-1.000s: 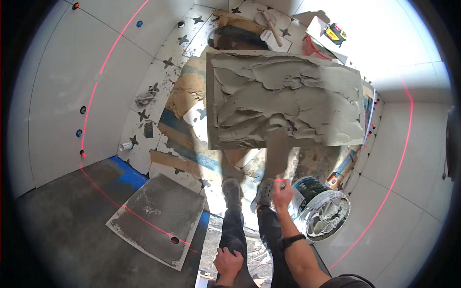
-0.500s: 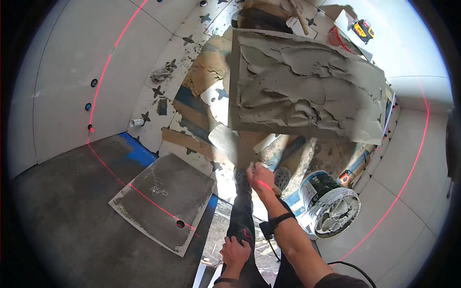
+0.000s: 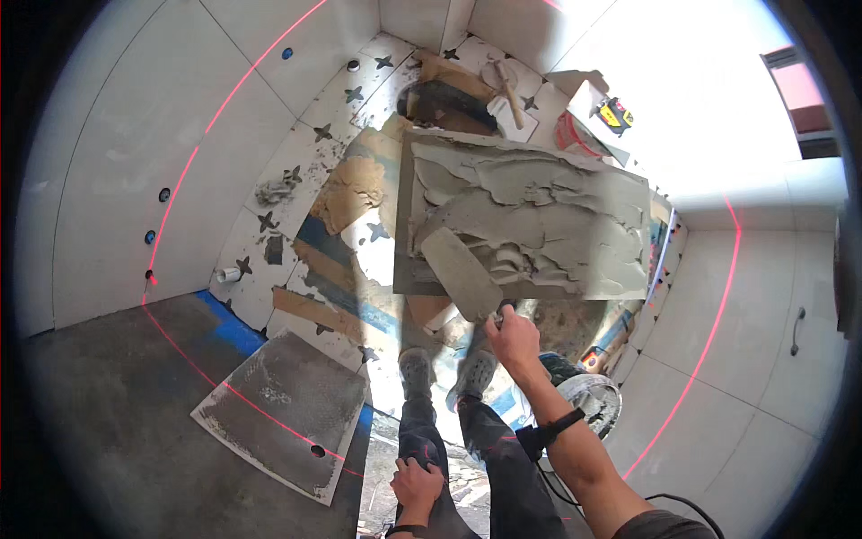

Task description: Applying mortar to a large tile and preparing it for wall installation.

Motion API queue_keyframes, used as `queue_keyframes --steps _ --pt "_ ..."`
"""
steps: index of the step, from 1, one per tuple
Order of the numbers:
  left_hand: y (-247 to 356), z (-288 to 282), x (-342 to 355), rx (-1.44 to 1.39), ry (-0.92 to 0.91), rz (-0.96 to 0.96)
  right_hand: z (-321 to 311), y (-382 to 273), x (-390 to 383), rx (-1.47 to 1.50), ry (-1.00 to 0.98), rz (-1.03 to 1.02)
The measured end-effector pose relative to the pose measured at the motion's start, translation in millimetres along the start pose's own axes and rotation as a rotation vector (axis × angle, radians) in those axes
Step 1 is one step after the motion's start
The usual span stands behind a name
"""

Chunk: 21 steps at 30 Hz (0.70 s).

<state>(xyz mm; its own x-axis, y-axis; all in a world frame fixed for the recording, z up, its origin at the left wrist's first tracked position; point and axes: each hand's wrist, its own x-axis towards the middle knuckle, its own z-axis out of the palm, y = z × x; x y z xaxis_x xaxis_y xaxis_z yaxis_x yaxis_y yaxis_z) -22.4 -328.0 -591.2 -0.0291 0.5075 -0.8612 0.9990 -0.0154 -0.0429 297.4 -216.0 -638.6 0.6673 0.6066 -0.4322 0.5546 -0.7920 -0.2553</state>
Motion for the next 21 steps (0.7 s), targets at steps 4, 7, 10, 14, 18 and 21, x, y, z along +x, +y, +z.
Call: queue_keyframes --steps 4,7,10,14,18,21 --pt "-0.9 -16.7 10.0 0.005 0.049 0.034 -16.5 6.6 18.1 0.055 0.028 0.125" --pt "-10.7 -23.7 17.5 0.030 0.046 0.063 10.7 12.9 7.5 0.253 0.033 0.301" --pt "-10.7 -26.6 21.8 0.056 0.006 0.056 33.9 6.4 -2.9 0.447 0.041 0.389" --pt "2.8 -36.0 16.4 0.034 -0.085 0.050 47.3 6.2 -9.8 0.294 -0.107 0.333" --pt "-1.7 -29.9 15.8 0.107 -0.032 0.078 24.1 50.6 2.6 -0.180 -0.051 0.024" --pt "12.5 -33.1 19.6 0.080 -0.094 0.113 -9.8 95.5 22.2 -0.108 -0.004 0.124"
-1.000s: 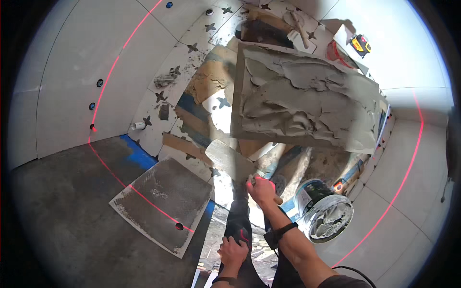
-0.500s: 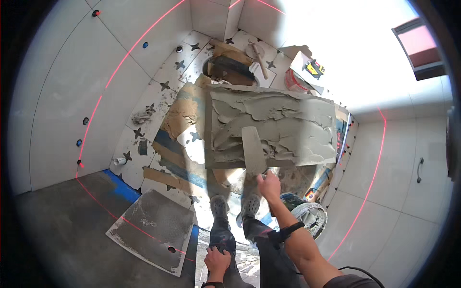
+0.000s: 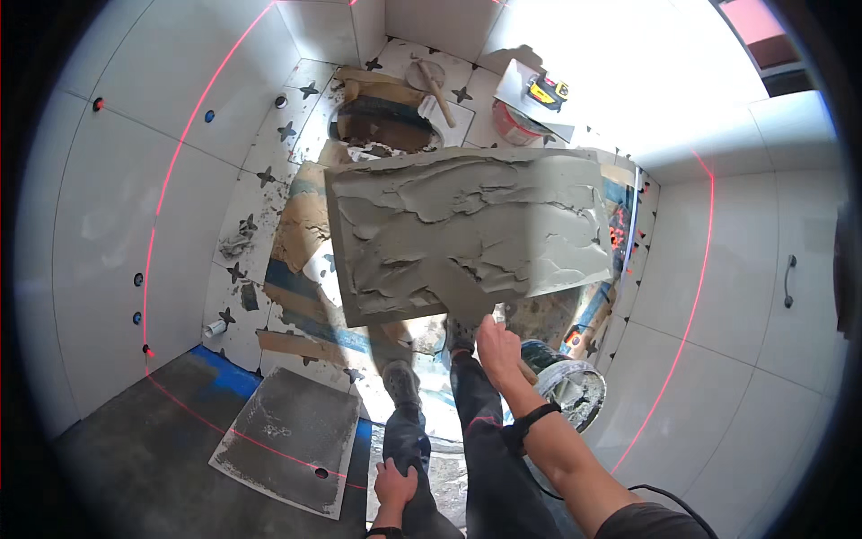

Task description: Applying mortar to a large tile and preparing it for wall installation.

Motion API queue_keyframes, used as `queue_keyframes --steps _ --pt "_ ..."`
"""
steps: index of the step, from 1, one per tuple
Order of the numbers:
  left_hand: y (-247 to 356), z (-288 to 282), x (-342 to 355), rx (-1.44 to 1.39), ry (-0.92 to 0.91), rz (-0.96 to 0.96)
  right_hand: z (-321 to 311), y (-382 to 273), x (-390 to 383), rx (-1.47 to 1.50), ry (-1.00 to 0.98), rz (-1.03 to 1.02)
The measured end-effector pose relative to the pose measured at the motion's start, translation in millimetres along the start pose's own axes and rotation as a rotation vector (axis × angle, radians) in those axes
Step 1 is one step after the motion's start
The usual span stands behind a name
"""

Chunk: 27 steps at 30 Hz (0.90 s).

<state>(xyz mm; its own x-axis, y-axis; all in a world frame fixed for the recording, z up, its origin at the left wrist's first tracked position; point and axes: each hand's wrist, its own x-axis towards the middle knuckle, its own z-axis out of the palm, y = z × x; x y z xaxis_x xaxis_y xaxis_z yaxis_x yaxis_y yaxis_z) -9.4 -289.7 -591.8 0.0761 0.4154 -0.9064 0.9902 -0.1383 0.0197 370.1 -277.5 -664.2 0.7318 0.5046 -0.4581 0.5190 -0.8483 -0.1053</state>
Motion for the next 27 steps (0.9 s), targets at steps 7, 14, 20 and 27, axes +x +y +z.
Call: queue_keyframes --steps 7,14,20,27 --pt "17.7 -0.8 -18.7 -0.089 -0.146 0.080 -18.7 46.0 14.6 -0.089 0.038 0.077" --pt "49.3 -15.5 -52.0 -0.041 -0.306 -0.037 -0.9 13.8 -7.4 0.531 -0.128 0.367" --pt "48.3 -15.8 -83.8 -0.006 -0.259 -0.049 -5.1 -23.6 -25.8 0.483 -0.278 0.200" --pt "41.8 -26.2 -87.0 0.160 0.001 0.030 -19.2 31.0 -8.8 0.015 -0.101 -0.144"
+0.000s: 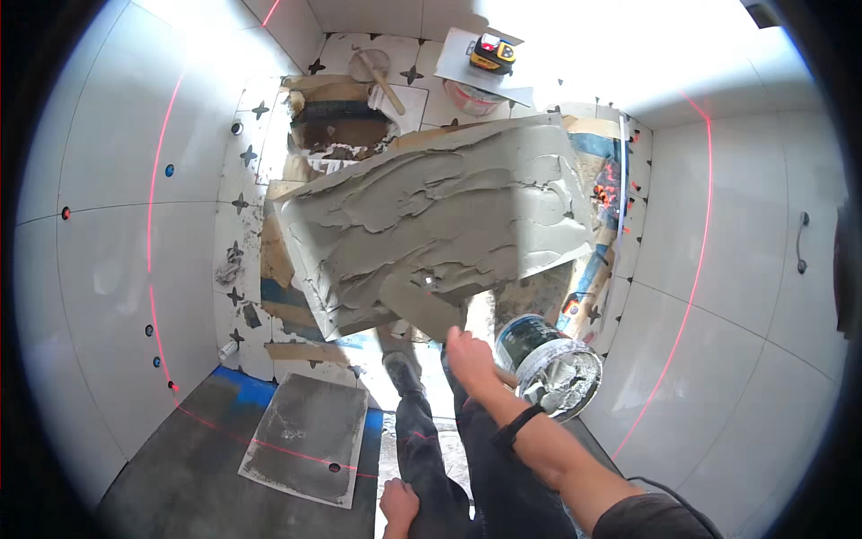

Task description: Applying mortar to a large tile and preparing it for wall installation.

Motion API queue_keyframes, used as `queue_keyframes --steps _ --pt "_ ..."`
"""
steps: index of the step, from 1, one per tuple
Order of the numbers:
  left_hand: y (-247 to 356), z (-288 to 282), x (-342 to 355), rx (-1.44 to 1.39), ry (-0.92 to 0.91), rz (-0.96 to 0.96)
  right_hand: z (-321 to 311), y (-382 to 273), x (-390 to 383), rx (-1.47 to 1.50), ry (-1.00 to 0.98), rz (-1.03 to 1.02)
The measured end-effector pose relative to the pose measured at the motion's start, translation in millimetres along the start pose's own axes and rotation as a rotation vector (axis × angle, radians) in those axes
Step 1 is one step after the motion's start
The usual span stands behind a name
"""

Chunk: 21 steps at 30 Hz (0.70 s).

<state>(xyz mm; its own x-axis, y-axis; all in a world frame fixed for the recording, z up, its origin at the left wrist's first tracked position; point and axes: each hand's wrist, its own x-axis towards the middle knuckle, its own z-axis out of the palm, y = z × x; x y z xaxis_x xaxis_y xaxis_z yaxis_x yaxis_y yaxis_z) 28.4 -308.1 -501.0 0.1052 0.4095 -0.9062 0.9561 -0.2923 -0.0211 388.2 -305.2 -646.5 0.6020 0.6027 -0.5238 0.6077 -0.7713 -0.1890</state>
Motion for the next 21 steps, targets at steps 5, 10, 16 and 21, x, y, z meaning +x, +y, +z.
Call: queue_keyframes --steps 5,10,16,21 --pt "-16.6 -2.8 -0.1 -0.115 0.165 0.028 -37.2 53.5 -3.5 0.045 0.067 0.201" --pt "-16.0 -5.6 -3.5 -0.171 0.194 0.148 -33.1 113.0 -33.7 -0.002 0.058 0.176" --pt "-25.3 -5.3 -2.1 -0.116 0.160 0.173 -4.6 210.9 -25.0 -0.159 0.153 0.194" --pt "-9.6 -14.3 -4.8 -0.015 -0.020 0.141 13.1 207.4 -13.5 0.173 0.170 0.604"
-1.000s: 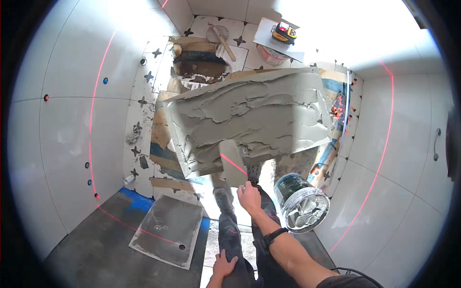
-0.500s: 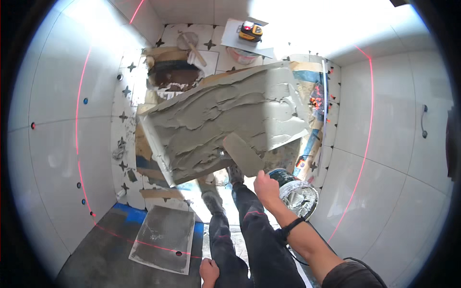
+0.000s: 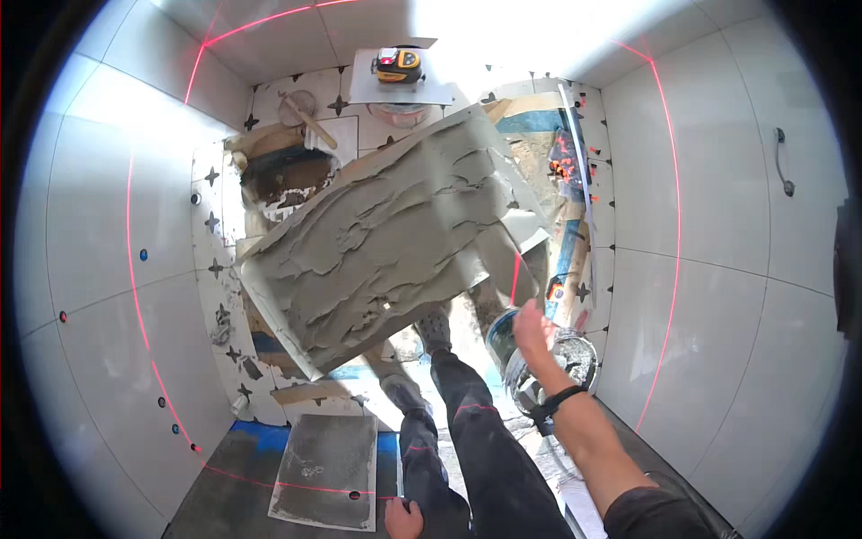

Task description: Applying mortar to a large tile and preparing it for wall installation.

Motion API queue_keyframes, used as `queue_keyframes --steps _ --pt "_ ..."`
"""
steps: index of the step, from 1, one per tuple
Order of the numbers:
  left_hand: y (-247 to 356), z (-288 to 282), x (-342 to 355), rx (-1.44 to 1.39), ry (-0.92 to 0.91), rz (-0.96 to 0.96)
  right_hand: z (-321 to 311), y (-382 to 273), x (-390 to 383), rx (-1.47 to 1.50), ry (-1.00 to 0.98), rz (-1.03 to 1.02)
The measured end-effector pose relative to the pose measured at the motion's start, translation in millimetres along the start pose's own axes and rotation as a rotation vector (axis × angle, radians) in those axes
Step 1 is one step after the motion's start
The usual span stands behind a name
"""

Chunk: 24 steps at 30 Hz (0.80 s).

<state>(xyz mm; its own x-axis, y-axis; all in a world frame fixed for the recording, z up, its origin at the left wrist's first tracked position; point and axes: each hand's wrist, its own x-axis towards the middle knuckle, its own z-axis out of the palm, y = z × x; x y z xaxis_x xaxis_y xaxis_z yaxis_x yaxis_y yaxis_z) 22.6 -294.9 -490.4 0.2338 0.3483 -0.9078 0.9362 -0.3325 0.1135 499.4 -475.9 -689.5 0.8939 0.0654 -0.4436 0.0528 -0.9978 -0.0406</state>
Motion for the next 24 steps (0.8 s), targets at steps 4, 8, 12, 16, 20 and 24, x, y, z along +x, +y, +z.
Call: queue_keyframes --steps 4,8,12,16,20,24 --pt "13.9 5.9 6.9 0.013 0.038 0.014 25.3 -53.5 -21.1 0.609 -0.096 0.205" --pt "18.2 -4.3 10.6 0.065 0.009 -0.020 13.9 -104.2 -27.5 0.388 -0.301 -0.179" --pt "29.4 -17.8 6.2 0.040 -0.034 -0.050 -25.4 -72.7 36.4 -0.039 -0.161 -0.442" --pt "17.1 -0.6 7.6 -0.035 0.052 0.034 -49.7 -32.8 100.4 -0.089 -0.053 -0.230" --pt "69.3 -22.0 13.0 0.071 0.111 0.081 -73.2 -51.6 96.6 0.173 -0.091 -0.021" --pt "82.4 -52.6 19.5 -0.075 0.116 -0.032 -85.5 -123.1 112.8 0.301 -0.099 -0.135"
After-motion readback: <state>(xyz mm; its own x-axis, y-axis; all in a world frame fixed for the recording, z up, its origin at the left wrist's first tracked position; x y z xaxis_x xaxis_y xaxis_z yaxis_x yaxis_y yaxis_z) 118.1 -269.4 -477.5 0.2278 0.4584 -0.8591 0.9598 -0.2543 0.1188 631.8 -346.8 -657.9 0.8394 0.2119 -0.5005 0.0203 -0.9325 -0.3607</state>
